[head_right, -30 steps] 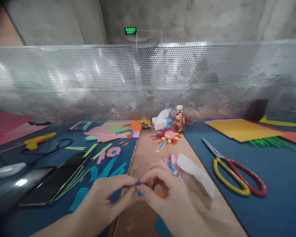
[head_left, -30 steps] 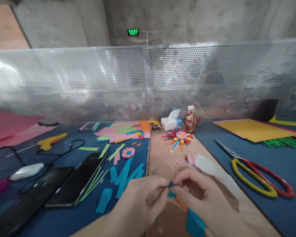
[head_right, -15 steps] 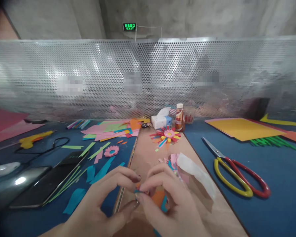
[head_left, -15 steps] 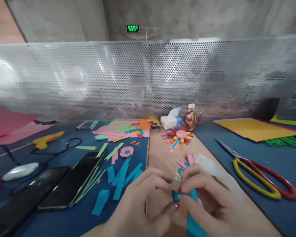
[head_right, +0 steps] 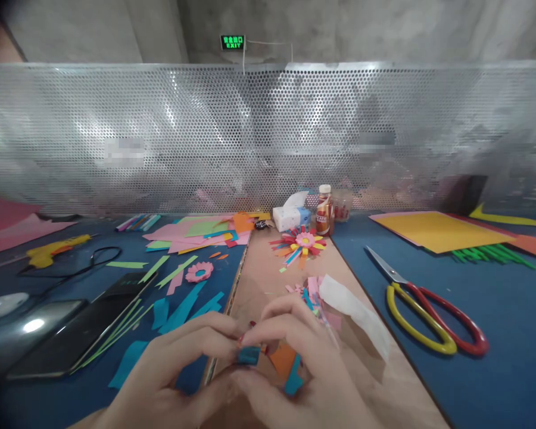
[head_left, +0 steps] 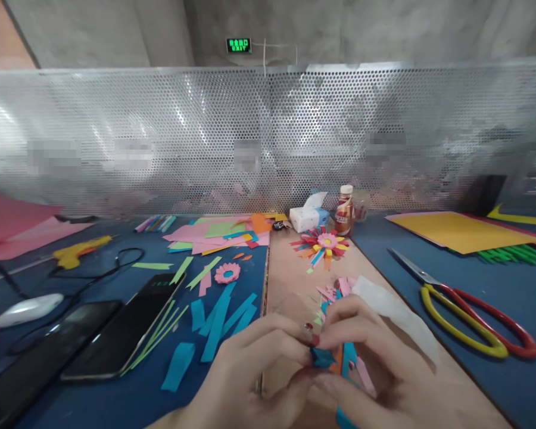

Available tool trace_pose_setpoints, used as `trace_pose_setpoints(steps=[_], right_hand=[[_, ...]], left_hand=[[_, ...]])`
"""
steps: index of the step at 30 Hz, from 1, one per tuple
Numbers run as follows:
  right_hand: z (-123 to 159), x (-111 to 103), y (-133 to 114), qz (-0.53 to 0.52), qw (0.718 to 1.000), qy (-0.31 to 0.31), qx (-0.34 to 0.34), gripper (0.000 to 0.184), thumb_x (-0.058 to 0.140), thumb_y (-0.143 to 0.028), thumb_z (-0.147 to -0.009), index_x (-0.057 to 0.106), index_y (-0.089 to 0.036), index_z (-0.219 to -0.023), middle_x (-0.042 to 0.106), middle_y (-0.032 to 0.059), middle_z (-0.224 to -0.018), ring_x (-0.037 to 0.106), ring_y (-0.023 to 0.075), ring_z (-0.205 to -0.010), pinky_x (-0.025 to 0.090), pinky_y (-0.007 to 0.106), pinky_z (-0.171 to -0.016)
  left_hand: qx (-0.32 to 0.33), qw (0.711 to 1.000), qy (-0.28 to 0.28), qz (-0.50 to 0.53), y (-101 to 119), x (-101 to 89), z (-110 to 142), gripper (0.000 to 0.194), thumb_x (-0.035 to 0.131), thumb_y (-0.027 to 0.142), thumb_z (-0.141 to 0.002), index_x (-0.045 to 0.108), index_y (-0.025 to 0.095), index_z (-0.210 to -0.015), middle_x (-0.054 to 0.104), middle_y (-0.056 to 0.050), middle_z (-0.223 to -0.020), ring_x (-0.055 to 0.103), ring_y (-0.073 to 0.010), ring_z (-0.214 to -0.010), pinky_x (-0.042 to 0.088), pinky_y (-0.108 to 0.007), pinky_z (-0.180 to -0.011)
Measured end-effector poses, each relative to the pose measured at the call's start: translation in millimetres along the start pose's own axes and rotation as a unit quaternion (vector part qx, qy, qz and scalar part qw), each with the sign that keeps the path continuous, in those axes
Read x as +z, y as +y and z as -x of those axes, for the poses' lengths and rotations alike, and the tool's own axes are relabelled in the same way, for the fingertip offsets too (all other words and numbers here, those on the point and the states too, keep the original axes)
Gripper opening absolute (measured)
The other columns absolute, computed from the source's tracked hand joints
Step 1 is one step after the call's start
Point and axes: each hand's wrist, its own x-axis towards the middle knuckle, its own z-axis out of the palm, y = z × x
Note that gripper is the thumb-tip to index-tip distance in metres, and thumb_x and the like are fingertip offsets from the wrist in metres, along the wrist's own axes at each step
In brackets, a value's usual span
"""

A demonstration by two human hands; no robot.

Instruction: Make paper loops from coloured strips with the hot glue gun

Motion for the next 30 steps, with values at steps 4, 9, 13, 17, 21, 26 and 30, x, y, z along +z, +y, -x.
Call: trace_pose_setpoints(steps=[4, 9, 13, 17, 21, 26, 30], right_hand=[[-2.3, -2.1, -0.2, 0.006, 1.0, -0.021, 0.001, 0.017, 0.068, -0.019, -0.067, 0.061, -0.031, -0.077, 0.056, -0.0006, -0.08, 0.058, 0.0135, -0.077, 0.051, 0.021, -0.071], [-1.1, -2.3, 1.6, -0.013, 0.999, -0.048, -0.006, 0.013, 0.067, -0.018, -0.068, 0.065, -0.03, -0.074, 0.056, 0.0017, -0.081, 0.059, 0.0133, -0.075, 0.053, 0.018, -0.065], [1.1, -3.5, -1.8, 0.008, 0.998, -0.057, 0.008, 0.013, 0.067, -0.019, -0.069, 0.068, -0.029, -0.078, 0.057, 0.0031, -0.084, 0.06, 0.0127, -0.07, 0.054, 0.016, -0.059], [-0.8, -3.2, -2.0, 0.018, 0.997, -0.076, -0.009, 0.017, 0.068, -0.019, -0.068, 0.068, -0.028, -0.082, 0.058, 0.0025, -0.083, 0.056, 0.0075, -0.05, 0.052, 0.014, -0.046], [-1.1, -1.2, 2.6, -0.006, 0.997, -0.067, 0.028, 0.018, 0.065, -0.019, -0.07, 0.066, -0.031, -0.084, 0.058, 0.0011, -0.086, 0.052, 0.0056, -0.044, 0.049, 0.014, -0.038], [0.8, -2.6, 1.8, -0.106, 0.99, -0.076, 0.048, 0.017, 0.063, -0.021, -0.072, 0.067, -0.031, -0.084, 0.058, 0.0035, -0.088, 0.06, 0.0121, -0.062, 0.055, 0.02, -0.055], [-1.3, -4.1, -2.9, -0.147, 0.983, -0.072, 0.078, 0.019, 0.058, -0.021, -0.075, 0.068, -0.035, -0.084, 0.059, 0.0032, -0.087, 0.061, 0.0146, -0.072, 0.055, 0.025, -0.064]], left_hand=[[0.001, 1.0, -0.003, -0.011, -0.4, -1.0, -0.3, 0.021, 0.06, -0.004, -0.063, 0.057, 0.014, -0.072, 0.062, -0.005, -0.081, 0.062, -0.0114, -0.077, 0.05, -0.016, -0.07], [0.001, 1.0, -0.011, -0.021, -0.5, -0.2, 0.8, 0.022, 0.06, -0.001, -0.065, 0.061, 0.016, -0.078, 0.063, -0.006, -0.085, 0.063, -0.0126, -0.08, 0.051, -0.016, -0.072], [-0.001, 1.0, -0.008, -0.028, 0.4, -0.5, 1.6, 0.022, 0.06, -0.001, -0.065, 0.061, 0.017, -0.078, 0.063, -0.005, -0.086, 0.063, -0.0123, -0.08, 0.051, -0.016, -0.072], [-0.003, 0.999, -0.012, -0.03, 0.7, -1.6, 1.9, 0.02, 0.059, -0.003, -0.065, 0.058, 0.016, -0.072, 0.063, -0.006, -0.086, 0.063, -0.0129, -0.08, 0.051, -0.017, -0.07], [-0.008, 1.0, -0.02, -0.023, 0.1, -1.3, 2.0, 0.022, 0.059, -0.002, -0.065, 0.059, 0.016, -0.076, 0.063, -0.006, -0.086, 0.063, -0.0132, -0.081, 0.051, -0.017, -0.071], [-0.014, 0.999, -0.028, -0.019, -0.2, -0.5, 1.9, 0.026, 0.058, -0.003, -0.064, 0.059, 0.016, -0.081, 0.063, -0.006, -0.088, 0.062, -0.0139, -0.082, 0.051, -0.018, -0.071], [-0.022, 0.999, -0.031, -0.025, 0.7, -0.2, 2.2, 0.023, 0.057, -0.003, -0.065, 0.059, 0.017, -0.077, 0.063, -0.006, -0.087, 0.062, -0.0138, -0.08, 0.052, -0.019, -0.071]])
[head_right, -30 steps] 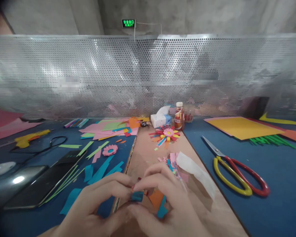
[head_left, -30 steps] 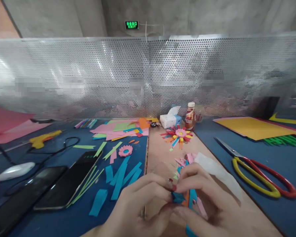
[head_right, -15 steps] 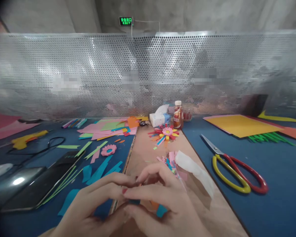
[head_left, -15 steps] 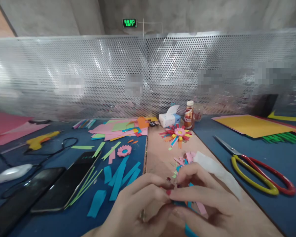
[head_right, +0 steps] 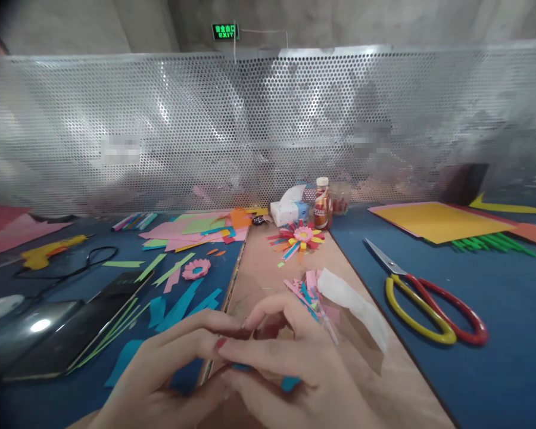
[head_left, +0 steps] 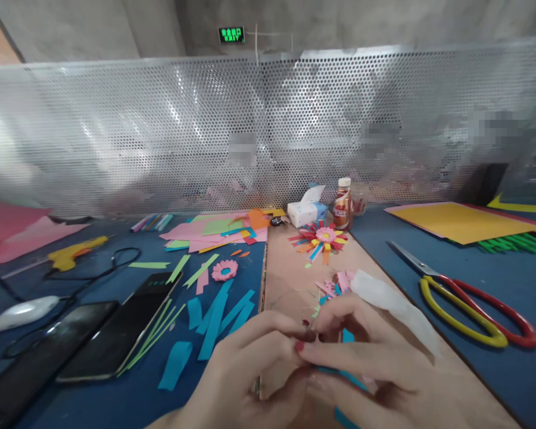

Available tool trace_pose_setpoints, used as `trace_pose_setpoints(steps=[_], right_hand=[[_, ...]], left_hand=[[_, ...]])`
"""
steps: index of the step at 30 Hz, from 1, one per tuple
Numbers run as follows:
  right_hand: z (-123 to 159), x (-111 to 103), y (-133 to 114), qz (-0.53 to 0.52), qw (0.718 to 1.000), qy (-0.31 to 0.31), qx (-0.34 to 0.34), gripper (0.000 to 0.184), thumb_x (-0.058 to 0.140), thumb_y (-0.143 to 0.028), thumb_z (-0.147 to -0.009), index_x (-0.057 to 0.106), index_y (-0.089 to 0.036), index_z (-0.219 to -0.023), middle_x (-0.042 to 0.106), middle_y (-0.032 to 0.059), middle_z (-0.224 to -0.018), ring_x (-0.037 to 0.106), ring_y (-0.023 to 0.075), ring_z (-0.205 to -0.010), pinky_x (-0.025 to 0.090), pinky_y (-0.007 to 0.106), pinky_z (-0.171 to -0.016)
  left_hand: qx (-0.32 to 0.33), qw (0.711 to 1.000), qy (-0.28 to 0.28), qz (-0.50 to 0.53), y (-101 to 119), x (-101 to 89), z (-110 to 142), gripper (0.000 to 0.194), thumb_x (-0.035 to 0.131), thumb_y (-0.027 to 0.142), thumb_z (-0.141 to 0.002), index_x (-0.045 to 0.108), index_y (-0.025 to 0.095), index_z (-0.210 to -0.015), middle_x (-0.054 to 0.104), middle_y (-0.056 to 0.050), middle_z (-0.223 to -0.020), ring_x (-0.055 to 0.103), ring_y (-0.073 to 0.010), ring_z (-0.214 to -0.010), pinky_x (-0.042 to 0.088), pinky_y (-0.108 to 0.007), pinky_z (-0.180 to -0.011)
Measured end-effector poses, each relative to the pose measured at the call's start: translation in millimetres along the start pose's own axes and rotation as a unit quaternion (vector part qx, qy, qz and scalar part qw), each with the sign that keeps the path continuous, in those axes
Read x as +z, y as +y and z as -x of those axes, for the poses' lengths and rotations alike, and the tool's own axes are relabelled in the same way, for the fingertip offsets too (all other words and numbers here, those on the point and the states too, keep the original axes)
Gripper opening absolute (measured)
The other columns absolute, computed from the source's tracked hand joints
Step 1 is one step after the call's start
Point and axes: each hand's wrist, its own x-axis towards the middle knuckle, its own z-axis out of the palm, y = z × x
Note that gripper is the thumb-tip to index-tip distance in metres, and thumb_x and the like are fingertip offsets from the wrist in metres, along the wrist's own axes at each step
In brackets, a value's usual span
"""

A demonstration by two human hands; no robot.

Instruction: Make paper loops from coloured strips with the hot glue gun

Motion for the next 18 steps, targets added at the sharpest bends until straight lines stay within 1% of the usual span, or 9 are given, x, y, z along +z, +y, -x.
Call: trace_pose_setpoints(steps=[3, 6, 8, 10, 12, 14, 16, 18], right_hand=[[-2, 2, 6, -0.001, 1.0, -0.01, -0.013, 0.019, 0.057, -0.023, -0.075, 0.068, -0.037, -0.081, 0.06, 0.0027, -0.083, 0.061, 0.0149, -0.072, 0.054, 0.025, -0.063], [-2, 4, 12, -0.051, 0.998, -0.014, -0.015, 0.013, 0.056, -0.032, -0.077, 0.068, -0.038, -0.08, 0.062, 0.003, -0.079, 0.061, 0.0162, -0.071, 0.053, 0.027, -0.062], [-3, 4, 11, -0.078, 0.997, -0.008, -0.012, 0.012, 0.057, -0.036, -0.077, 0.068, -0.038, -0.081, 0.063, 0.0031, -0.081, 0.061, 0.0164, -0.07, 0.053, 0.027, -0.06], [-4, 3, 7, -0.048, 0.999, 0.007, -0.01, 0.012, 0.061, -0.035, -0.074, 0.068, -0.037, -0.083, 0.062, 0.0024, -0.086, 0.061, 0.0157, -0.072, 0.053, 0.026, -0.063], [-4, 2, 4, -0.002, 1.0, 0.023, -0.011, 0.017, 0.066, -0.029, -0.069, 0.068, -0.037, -0.084, 0.062, 0.0009, -0.086, 0.06, 0.0145, -0.072, 0.053, 0.024, -0.065], [-4, 1, 4, 0.042, 0.999, 0.018, -0.018, 0.023, 0.068, -0.024, -0.067, 0.068, -0.038, -0.085, 0.06, 0.0006, -0.086, 0.059, 0.0125, -0.066, 0.053, 0.02, -0.059], [-2, 2, 8, 0.076, 0.996, 0.009, -0.048, 0.024, 0.066, -0.023, -0.069, 0.067, -0.037, -0.088, 0.058, 0.0011, -0.087, 0.056, 0.0097, -0.057, 0.052, 0.018, -0.051], [-1, 2, 11, 0.105, 0.992, 0.004, -0.066, 0.023, 0.064, -0.024, -0.072, 0.067, -0.036, -0.09, 0.057, 0.0019, -0.088, 0.054, 0.0085, -0.055, 0.052, 0.019, -0.053]], left_hand=[[0.002, 1.0, 0.007, -0.004, 1, 0.7, 0, 0.02, 0.057, -0.001, -0.066, 0.059, 0.016, -0.076, 0.063, -0.006, -0.084, 0.063, -0.0136, -0.078, 0.052, -0.018, -0.069], [0.007, 1.0, 0.012, -0.004, 1, 1.7, -1, 0.021, 0.057, -0.002, -0.065, 0.059, 0.015, -0.076, 0.063, -0.007, -0.084, 0.063, -0.0136, -0.078, 0.052, -0.018, -0.069], [0.004, 1.0, 0.008, -0.001, 1, 1.9, -1, 0.023, 0.057, -0.004, -0.064, 0.059, 0.016, -0.076, 0.063, -0.006, -0.086, 0.063, -0.0134, -0.079, 0.051, -0.018, -0.069], [-0.001, 1.0, 0.0, 0.004, 1, 1.7, -1, 0.023, 0.057, -0.003, -0.063, 0.058, 0.017, -0.074, 0.063, -0.005, -0.085, 0.063, -0.013, -0.077, 0.051, -0.017, -0.068], [-0.001, 1.0, 0.002, 0.004, 1, 1.4, -1, 0.023, 0.057, -0.003, -0.062, 0.056, 0.018, -0.071, 0.063, -0.004, -0.083, 0.063, -0.0126, -0.075, 0.051, -0.017, -0.066], [0.001, 1.0, 0.007, -0.002, 1, 1.3, -2, 0.023, 0.056, -0.004, -0.062, 0.056, 0.018, -0.07, 0.063, -0.003, -0.082, 0.063, -0.0124, -0.075, 0.051, -0.017, -0.066], [0.006, 1.0, 0.01, -0.008, 1, 1.6, -2, 0.024, 0.056, -0.004, -0.062, 0.057, 0.017, -0.072, 0.063, -0.004, -0.084, 0.063, -0.0124, -0.076, 0.051, -0.016, -0.068], [0.01, 1.0, 0.009, -0.008, 1, 2.1, -2, 0.025, 0.057, -0.003, -0.062, 0.059, 0.017, -0.075, 0.063, -0.004, -0.084, 0.063, -0.0122, -0.077, 0.051, -0.016, -0.068]])
